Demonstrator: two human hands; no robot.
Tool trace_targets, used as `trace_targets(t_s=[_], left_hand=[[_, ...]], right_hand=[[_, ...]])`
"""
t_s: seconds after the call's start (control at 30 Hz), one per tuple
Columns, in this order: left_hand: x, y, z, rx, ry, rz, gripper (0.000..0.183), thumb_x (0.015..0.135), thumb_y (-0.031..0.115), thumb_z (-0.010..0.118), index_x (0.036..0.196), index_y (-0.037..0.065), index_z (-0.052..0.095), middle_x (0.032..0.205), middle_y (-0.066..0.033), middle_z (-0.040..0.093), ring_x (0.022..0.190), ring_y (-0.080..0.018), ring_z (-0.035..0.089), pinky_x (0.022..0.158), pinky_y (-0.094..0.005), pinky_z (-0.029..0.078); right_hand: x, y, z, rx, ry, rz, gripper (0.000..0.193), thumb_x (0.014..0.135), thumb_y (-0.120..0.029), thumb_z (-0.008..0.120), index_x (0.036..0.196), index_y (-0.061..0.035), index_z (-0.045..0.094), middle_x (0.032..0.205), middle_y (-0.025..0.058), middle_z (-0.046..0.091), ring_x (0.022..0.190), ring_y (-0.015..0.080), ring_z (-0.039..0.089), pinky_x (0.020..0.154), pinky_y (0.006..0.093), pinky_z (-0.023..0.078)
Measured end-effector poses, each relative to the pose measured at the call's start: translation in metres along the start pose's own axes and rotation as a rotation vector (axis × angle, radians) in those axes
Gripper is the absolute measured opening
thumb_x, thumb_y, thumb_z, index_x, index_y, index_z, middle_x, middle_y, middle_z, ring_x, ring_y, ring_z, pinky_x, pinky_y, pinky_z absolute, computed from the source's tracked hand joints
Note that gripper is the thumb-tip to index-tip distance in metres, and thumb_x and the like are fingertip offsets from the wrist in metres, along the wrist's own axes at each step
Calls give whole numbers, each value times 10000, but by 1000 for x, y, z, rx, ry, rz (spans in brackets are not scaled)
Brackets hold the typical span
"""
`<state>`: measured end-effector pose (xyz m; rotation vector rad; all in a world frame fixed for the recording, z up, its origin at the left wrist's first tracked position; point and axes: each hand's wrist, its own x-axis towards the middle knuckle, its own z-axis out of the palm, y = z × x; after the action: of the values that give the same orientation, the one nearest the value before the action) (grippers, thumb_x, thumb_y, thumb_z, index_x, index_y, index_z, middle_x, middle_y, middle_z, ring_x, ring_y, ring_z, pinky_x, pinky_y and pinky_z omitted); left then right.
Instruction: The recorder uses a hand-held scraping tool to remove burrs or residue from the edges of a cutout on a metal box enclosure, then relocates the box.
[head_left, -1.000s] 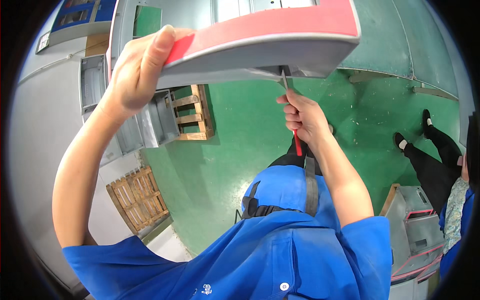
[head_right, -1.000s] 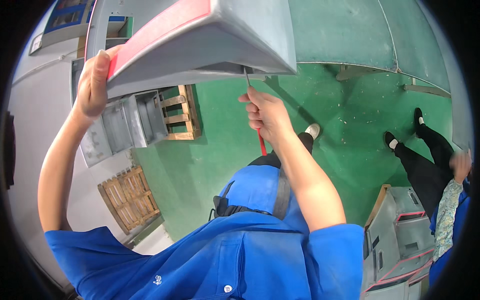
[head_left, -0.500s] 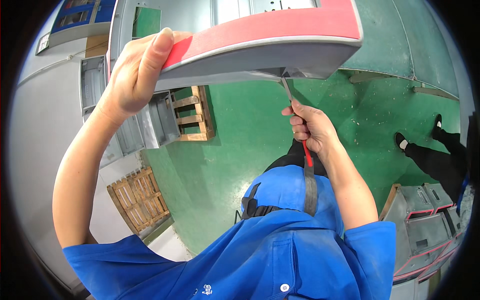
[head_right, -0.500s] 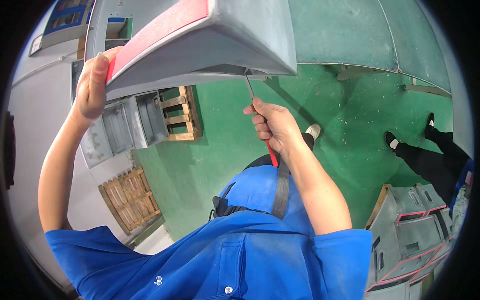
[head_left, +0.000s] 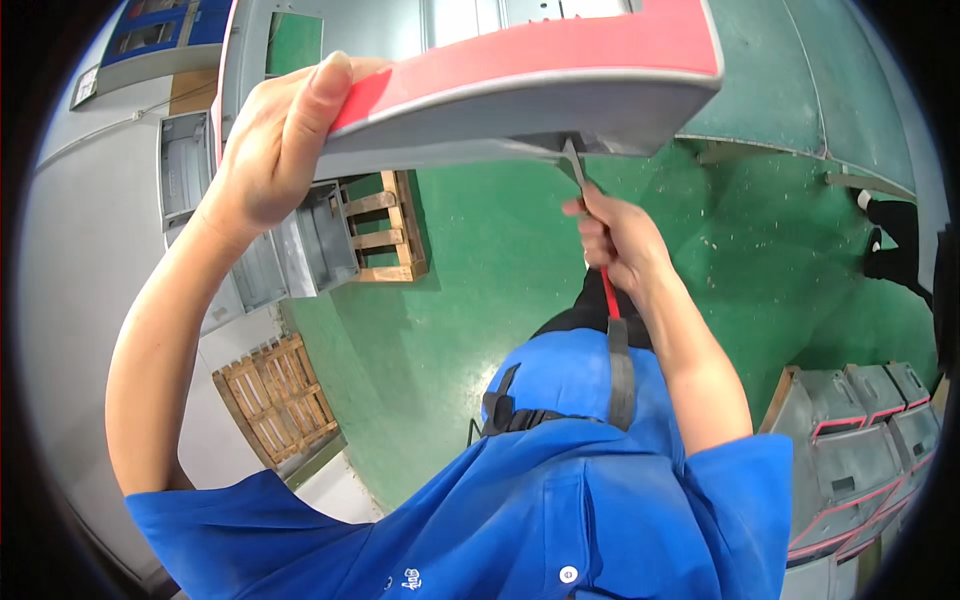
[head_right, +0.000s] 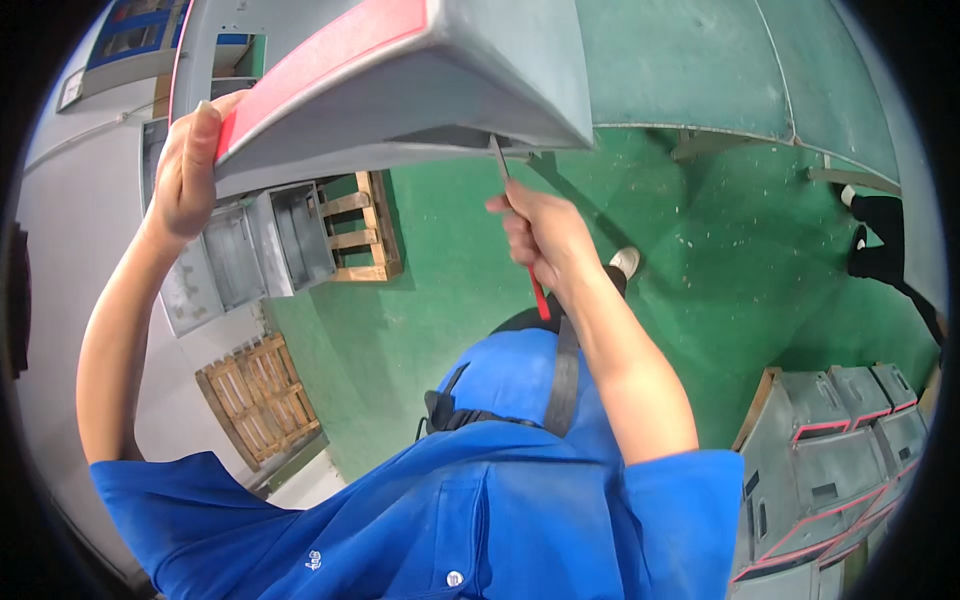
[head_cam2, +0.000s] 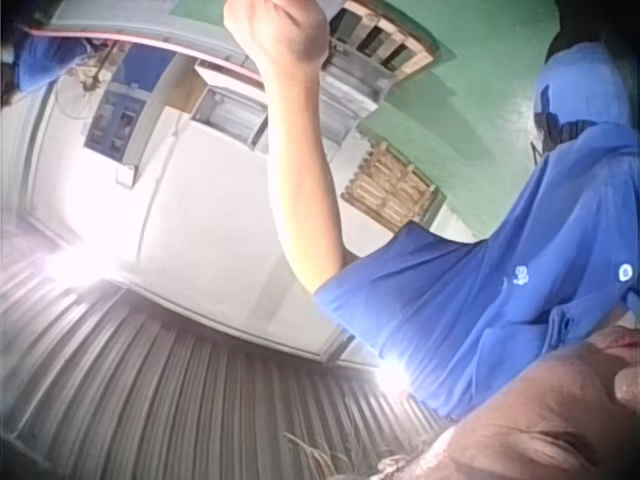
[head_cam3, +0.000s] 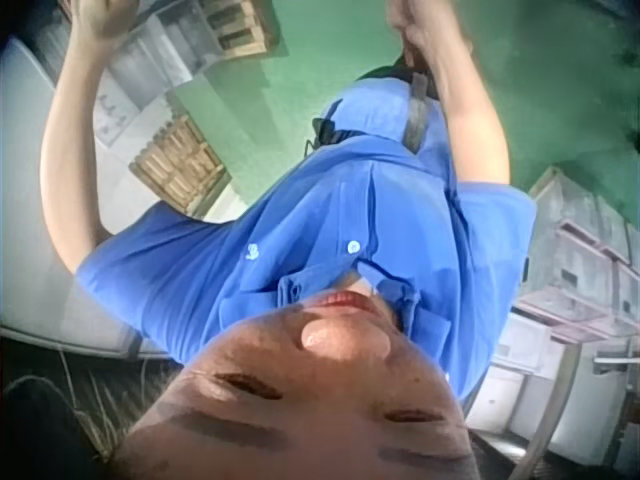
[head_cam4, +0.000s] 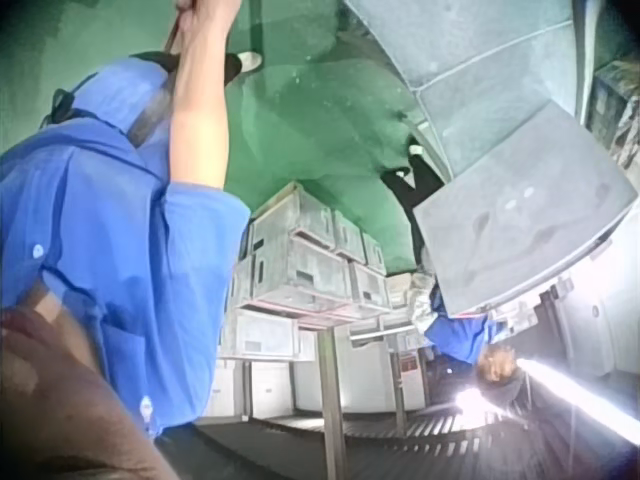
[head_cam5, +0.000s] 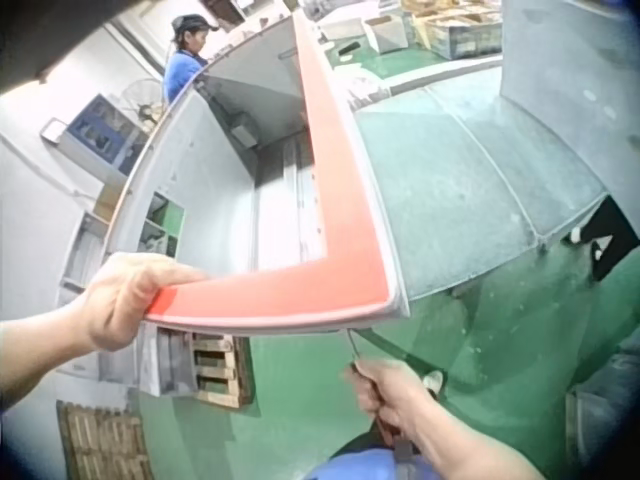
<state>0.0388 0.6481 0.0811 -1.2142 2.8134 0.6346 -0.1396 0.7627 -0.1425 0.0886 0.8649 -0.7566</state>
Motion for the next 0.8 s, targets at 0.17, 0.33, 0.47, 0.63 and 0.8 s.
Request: trace_targets(t_s=[0.17,0.33,0.47,0.63,0.8], left_hand=[[-1,-5,3,-45,12,25,533,920,345,200,939,-38,570,795,-150,590,735,-252,555,704,-286,421],[-2,-4,2,-15,20,20,532,920,343,200,937,-44,566,767,-144,582,716,-243,546,693,-279,417],[-2,-4,2,8,16,35,531,920,339,197,937,-44,565,764,-144,579,710,-241,545,691,-278,415],[-1,-5,2,3,26,26,527,921,327,192,939,-45,565,762,-147,574,706,-243,543,688,-278,414],[-3,-7,3,-8,30,10,523,922,323,194,936,-45,566,765,-147,576,711,-244,545,685,-278,415]], right_hand=[[-10,2,-8,22,-36,40,286,876,-259,469,865,26,492,565,-52,322,416,11,233,332,147,189],[-11,5,-14,-2,-30,62,287,870,-259,480,859,27,496,567,-49,325,414,12,236,332,146,195],[-16,4,-11,-59,-26,55,293,864,-262,492,855,31,505,564,-49,325,411,12,234,332,145,199],[-10,1,-9,-49,-16,67,292,861,-254,498,851,38,514,552,-52,321,407,13,233,331,151,200],[-11,-2,-8,-65,-16,55,294,857,-251,506,841,42,522,542,-53,319,406,17,239,332,161,192]])
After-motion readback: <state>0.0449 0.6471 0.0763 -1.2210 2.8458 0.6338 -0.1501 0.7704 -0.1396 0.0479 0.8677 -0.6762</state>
